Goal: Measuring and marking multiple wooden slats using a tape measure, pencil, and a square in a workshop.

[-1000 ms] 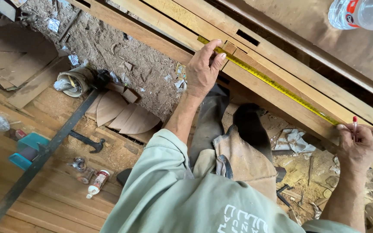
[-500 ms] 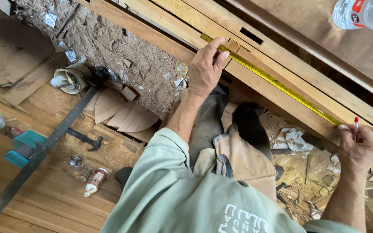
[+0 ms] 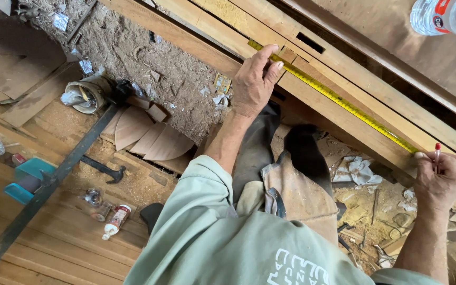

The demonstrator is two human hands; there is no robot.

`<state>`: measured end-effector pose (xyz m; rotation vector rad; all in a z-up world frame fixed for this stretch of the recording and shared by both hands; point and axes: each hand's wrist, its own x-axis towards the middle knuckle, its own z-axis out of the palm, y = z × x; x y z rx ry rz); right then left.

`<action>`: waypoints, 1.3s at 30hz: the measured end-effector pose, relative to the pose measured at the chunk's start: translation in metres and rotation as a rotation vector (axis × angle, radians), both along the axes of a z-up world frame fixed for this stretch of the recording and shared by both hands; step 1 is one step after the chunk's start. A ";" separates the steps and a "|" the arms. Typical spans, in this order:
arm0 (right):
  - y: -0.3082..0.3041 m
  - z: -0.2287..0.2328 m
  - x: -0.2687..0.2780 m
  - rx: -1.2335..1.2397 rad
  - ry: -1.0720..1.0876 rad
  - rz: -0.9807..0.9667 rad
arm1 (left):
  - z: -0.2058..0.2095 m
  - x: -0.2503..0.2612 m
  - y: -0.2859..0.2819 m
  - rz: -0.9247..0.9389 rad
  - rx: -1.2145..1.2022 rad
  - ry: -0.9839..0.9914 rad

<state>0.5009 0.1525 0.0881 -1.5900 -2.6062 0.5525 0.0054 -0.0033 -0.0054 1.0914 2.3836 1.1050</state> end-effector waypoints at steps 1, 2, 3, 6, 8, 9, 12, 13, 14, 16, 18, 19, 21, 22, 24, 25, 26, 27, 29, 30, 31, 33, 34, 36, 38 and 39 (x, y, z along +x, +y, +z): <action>0.000 -0.001 0.001 0.000 0.000 0.001 | -0.001 0.001 0.000 0.001 0.000 0.000; 0.001 -0.002 0.002 -0.009 0.012 -0.003 | -0.003 0.001 0.000 0.004 0.001 -0.001; 0.001 -0.002 0.002 -0.018 0.024 -0.007 | -0.004 0.002 -0.001 0.008 0.002 -0.001; -0.001 0.003 -0.006 -0.033 0.055 -0.024 | 0.003 0.000 0.000 0.002 0.023 0.003; -0.001 0.001 -0.004 -0.027 0.059 -0.004 | 0.003 0.000 0.001 0.005 0.016 0.001; 0.000 0.001 -0.004 -0.020 0.063 0.015 | 0.003 0.000 0.001 0.006 0.010 -0.002; 0.000 0.002 -0.002 -0.058 0.035 -0.027 | 0.010 0.000 0.001 -0.003 0.011 -0.003; 0.000 0.001 -0.002 -0.057 0.035 -0.026 | 0.007 -0.001 0.001 -0.002 0.011 -0.003; 0.000 0.001 -0.002 -0.062 0.040 -0.036 | 0.005 0.000 0.000 -0.006 0.009 0.006; 0.000 0.004 -0.005 -0.067 0.044 -0.046 | 0.003 0.000 0.000 -0.011 0.007 0.013; 0.000 0.009 -0.012 -0.078 0.022 -0.044 | 0.005 -0.001 0.001 -0.006 0.022 0.011; -0.001 0.006 -0.011 -0.077 0.023 -0.044 | 0.007 -0.002 0.001 -0.006 0.023 0.011; 0.001 0.001 -0.005 -0.053 0.035 -0.045 | 0.011 0.000 0.003 -0.006 0.011 -0.015; -0.001 -0.003 -0.022 -0.032 0.021 -0.048 | 0.017 -0.008 0.001 -0.010 0.031 -0.030; -0.005 0.005 -0.029 0.040 0.191 -0.088 | 0.025 0.000 0.010 -0.024 0.095 0.026; 0.001 0.002 -0.036 0.079 0.141 -0.115 | 0.030 -0.004 0.009 -0.052 0.130 -0.026; 0.002 0.008 -0.037 0.015 0.087 -0.170 | 0.032 -0.004 0.009 -0.082 0.118 0.005; 0.005 0.014 -0.040 -0.048 0.039 -0.230 | 0.031 -0.004 0.012 -0.111 0.110 0.038; 0.003 0.031 -0.041 -0.022 0.115 -0.258 | 0.057 0.007 0.017 -0.144 0.043 -0.116; 0.008 0.024 -0.051 -0.052 0.255 -0.228 | 0.068 0.001 0.013 -0.132 -0.081 -0.196; 0.011 0.026 -0.041 -0.023 0.235 -0.241 | 0.061 0.007 0.019 -0.152 -0.057 -0.218; 0.011 0.015 -0.032 -0.077 0.225 -0.239 | 0.051 0.007 0.012 -0.201 0.023 -0.020; 0.010 0.018 -0.030 -0.081 0.231 -0.240 | 0.052 0.011 0.011 -0.202 0.018 -0.014; 0.012 0.020 -0.026 -0.076 0.210 -0.200 | 0.054 0.015 0.013 -0.188 -0.050 -0.012; 0.015 0.024 -0.017 -0.084 0.216 -0.190 | 0.054 0.018 0.012 -0.213 -0.036 0.058; 0.014 0.026 -0.010 -0.093 0.209 -0.178 | 0.054 0.021 0.012 -0.236 -0.020 0.114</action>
